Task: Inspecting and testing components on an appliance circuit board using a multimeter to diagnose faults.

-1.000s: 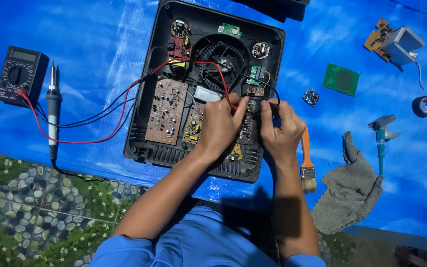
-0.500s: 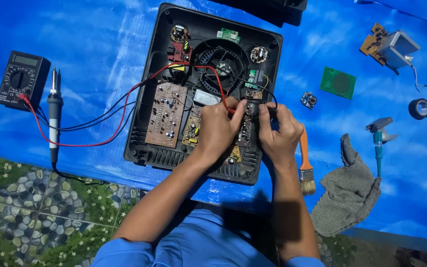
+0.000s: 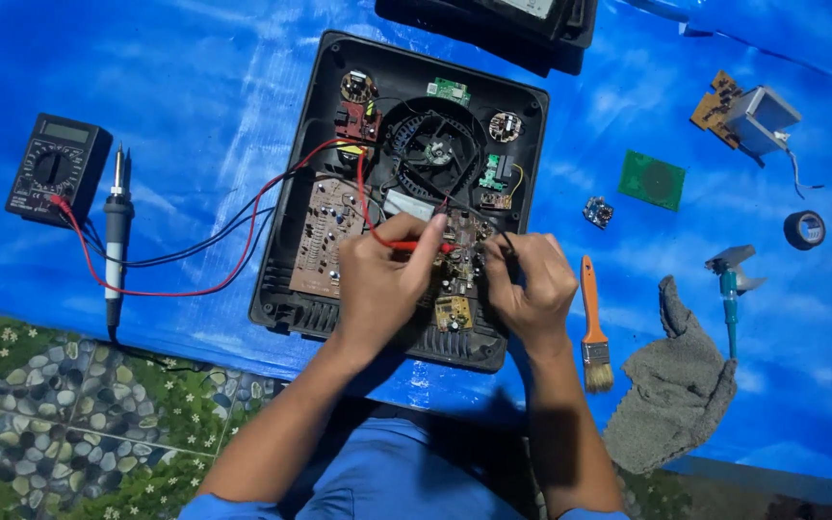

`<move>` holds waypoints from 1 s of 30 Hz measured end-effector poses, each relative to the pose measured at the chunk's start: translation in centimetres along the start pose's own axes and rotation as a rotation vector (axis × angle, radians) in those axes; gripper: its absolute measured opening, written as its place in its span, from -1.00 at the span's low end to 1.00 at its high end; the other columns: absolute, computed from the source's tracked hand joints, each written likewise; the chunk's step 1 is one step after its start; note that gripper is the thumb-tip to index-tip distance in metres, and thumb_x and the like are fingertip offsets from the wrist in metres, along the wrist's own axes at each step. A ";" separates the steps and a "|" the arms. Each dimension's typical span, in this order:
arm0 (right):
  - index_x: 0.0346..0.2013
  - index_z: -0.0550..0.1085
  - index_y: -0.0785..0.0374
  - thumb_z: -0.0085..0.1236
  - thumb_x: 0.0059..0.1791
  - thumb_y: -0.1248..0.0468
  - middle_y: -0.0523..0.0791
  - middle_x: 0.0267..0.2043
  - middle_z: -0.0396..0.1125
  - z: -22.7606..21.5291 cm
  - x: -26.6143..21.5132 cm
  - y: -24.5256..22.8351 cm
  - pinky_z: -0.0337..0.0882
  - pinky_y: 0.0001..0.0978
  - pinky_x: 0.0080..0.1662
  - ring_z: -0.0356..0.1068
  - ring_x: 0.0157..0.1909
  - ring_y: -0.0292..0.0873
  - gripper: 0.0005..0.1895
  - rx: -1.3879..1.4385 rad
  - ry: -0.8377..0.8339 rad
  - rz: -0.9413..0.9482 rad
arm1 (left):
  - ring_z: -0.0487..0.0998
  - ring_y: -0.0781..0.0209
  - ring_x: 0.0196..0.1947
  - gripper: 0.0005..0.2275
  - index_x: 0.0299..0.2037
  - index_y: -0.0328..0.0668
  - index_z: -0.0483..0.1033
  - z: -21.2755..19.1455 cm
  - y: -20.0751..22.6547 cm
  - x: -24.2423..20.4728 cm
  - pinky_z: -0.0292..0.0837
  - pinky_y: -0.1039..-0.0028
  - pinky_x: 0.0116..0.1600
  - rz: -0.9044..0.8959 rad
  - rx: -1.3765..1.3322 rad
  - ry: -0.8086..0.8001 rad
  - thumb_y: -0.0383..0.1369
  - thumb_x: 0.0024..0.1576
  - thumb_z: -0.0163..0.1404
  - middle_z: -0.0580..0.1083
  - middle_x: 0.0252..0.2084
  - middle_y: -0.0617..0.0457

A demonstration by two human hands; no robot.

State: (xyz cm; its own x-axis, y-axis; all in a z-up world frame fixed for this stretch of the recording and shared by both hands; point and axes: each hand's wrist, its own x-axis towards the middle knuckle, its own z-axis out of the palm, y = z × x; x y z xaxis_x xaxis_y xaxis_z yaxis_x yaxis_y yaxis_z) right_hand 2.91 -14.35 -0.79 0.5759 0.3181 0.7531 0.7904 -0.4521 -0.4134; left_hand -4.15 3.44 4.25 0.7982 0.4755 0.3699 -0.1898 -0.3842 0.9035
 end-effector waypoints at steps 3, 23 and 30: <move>-0.35 0.62 0.19 0.30 0.08 0.30 -0.16 -0.56 0.40 -0.2 0.7 -0.9 0.44 -0.23 -0.35 0.40 -0.54 0.01 -0.88 0.011 0.014 -0.091 | 0.62 0.04 -0.64 -0.79 -0.55 -0.09 0.61 -2.0 1.6 0.1 0.35 0.45 -0.55 -0.041 -0.064 0.038 -0.40 0.17 0.18 0.50 -0.71 -0.04; -0.24 0.57 0.34 0.21 0.06 0.35 0.05 -0.31 0.48 8.2 5.8 -14.1 0.52 0.02 -0.20 0.49 -0.30 0.23 -0.91 0.370 -0.247 -0.375 | 0.42 0.34 -0.65 -0.74 -0.52 -0.16 0.60 -17.7 -2.2 -4.0 0.36 0.49 -0.46 -0.142 0.175 0.514 -0.44 0.28 0.18 0.42 -0.75 0.02; -0.27 0.50 0.25 0.11 0.11 0.25 -0.02 -0.44 0.40 13.5 1.8 -23.9 0.44 -0.09 -0.34 0.41 -0.44 0.11 -0.86 0.734 -0.482 -0.404 | 0.28 0.32 -0.59 -0.66 -0.51 -0.16 0.54 -26.2 -6.9 -12.3 0.19 0.44 -0.40 -0.324 0.375 0.583 -0.42 0.40 0.19 0.30 -0.73 -0.03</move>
State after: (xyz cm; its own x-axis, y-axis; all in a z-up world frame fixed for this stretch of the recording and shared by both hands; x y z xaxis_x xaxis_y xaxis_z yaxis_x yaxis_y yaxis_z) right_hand -12.08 8.24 3.55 0.1267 0.7174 0.6851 0.7868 0.3479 -0.5098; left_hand -27.61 20.99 -0.87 0.3303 0.9109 0.2475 0.2919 -0.3479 0.8909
